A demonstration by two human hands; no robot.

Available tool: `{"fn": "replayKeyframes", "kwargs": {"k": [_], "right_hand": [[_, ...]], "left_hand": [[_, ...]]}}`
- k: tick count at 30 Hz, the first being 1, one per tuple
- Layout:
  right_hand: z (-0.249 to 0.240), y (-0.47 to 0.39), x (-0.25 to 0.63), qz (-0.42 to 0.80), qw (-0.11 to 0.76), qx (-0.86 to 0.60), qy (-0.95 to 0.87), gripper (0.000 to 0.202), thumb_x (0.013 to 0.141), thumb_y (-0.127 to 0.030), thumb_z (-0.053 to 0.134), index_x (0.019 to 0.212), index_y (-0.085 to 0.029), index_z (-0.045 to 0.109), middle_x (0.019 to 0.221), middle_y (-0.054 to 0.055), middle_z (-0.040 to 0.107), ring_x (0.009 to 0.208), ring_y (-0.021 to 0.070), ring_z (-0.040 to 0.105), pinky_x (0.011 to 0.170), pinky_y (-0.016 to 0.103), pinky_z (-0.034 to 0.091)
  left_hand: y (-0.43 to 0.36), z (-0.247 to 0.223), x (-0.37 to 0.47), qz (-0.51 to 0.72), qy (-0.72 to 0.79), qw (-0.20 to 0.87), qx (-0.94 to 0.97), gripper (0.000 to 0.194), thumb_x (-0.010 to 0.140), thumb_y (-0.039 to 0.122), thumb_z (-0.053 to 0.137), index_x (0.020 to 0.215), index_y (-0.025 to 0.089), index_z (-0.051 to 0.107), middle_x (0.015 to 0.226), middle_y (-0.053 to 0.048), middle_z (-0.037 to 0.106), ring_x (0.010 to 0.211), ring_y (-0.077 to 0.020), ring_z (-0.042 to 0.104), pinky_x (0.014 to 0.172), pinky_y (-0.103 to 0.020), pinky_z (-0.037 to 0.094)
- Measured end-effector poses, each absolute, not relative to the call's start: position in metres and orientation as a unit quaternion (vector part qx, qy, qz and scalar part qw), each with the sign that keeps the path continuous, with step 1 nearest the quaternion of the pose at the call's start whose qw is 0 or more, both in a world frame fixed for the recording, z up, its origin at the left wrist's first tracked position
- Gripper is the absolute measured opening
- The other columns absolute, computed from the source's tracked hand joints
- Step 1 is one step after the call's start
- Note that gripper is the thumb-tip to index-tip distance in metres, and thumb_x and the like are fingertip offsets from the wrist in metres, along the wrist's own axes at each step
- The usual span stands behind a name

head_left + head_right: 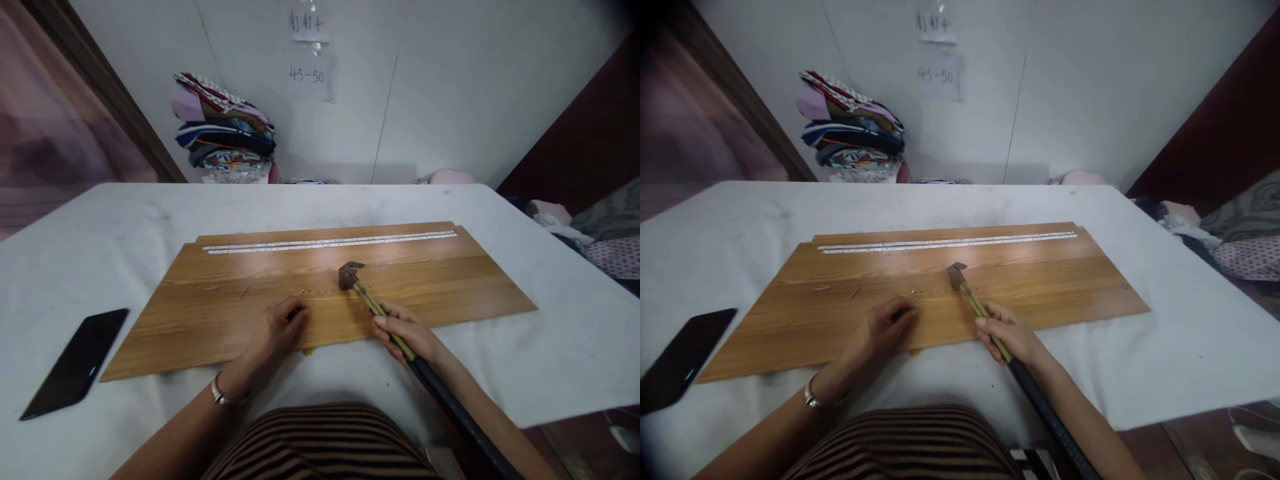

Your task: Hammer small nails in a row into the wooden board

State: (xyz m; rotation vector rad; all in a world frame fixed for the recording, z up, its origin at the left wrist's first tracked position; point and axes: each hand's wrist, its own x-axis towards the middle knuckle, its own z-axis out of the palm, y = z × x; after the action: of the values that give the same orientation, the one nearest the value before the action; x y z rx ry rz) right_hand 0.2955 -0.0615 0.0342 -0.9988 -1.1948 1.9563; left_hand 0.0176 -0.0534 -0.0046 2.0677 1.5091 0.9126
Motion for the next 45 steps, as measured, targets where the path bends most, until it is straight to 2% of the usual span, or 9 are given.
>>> {"fn": "replayKeyframes", "kwargs": {"k": [13,21,29,40,45], "right_hand": [[0.035,-0.061,0.300,0.744,0.307,-0.383,-0.454,0.029,0.081,-0.039,0.059,0.099,-0.017,0.049,0.058,-0.008,0.049,0.028,0.0020,0.036,0.025,0.014,0.029],[0.038,-0.060,0.305,0.735,0.308,-0.386,-0.465,0.024,0.081,-0.038,0.059,0.086,-0.018,0.048,0.058,-0.008,0.049,0.029,0.0021,0.037,0.026,0.014,0.031],[0.038,-0.060,0.303,0.739,0.304,-0.387,-0.460,0.026,0.081,-0.040,0.061,0.086,-0.018,0.046,0.057,-0.008,0.049,0.028,0.0022,0.037,0.025,0.013,0.031],[0.029,-0.060,0.293,0.752,0.300,-0.376,-0.451,0.032,0.080,-0.041,0.061,0.098,-0.017,0.048,0.056,-0.008,0.048,0.027,0.0023,0.036,0.024,0.013,0.028],[0.030,-0.059,0.296,0.749,0.296,-0.371,-0.462,0.028,0.081,-0.040,0.060,0.093,-0.017,0.048,0.056,-0.008,0.049,0.027,0.0021,0.036,0.024,0.012,0.029]], "left_hand": [[-0.052,-0.013,0.017,0.349,0.538,0.209,0.739,0.012,0.084,0.022,0.052,0.076,0.019,0.060,0.068,0.002,0.062,0.063,-0.0107,0.056,0.060,-0.021,0.044],[-0.053,-0.007,0.016,0.327,0.544,0.214,0.742,0.014,0.085,0.025,0.050,0.078,0.019,0.061,0.071,0.002,0.063,0.066,-0.0115,0.058,0.063,-0.022,0.045],[-0.054,-0.006,0.018,0.343,0.543,0.215,0.735,0.013,0.085,0.024,0.051,0.077,0.019,0.060,0.070,0.002,0.062,0.065,-0.0110,0.056,0.061,-0.021,0.044],[-0.051,-0.008,0.018,0.359,0.529,0.217,0.737,0.014,0.084,0.023,0.051,0.074,0.018,0.060,0.072,0.000,0.060,0.066,-0.0114,0.056,0.061,-0.022,0.044],[-0.050,-0.012,0.017,0.361,0.526,0.217,0.739,0.011,0.083,0.022,0.052,0.075,0.018,0.060,0.071,0.001,0.060,0.067,-0.0114,0.057,0.061,-0.021,0.043]]}}
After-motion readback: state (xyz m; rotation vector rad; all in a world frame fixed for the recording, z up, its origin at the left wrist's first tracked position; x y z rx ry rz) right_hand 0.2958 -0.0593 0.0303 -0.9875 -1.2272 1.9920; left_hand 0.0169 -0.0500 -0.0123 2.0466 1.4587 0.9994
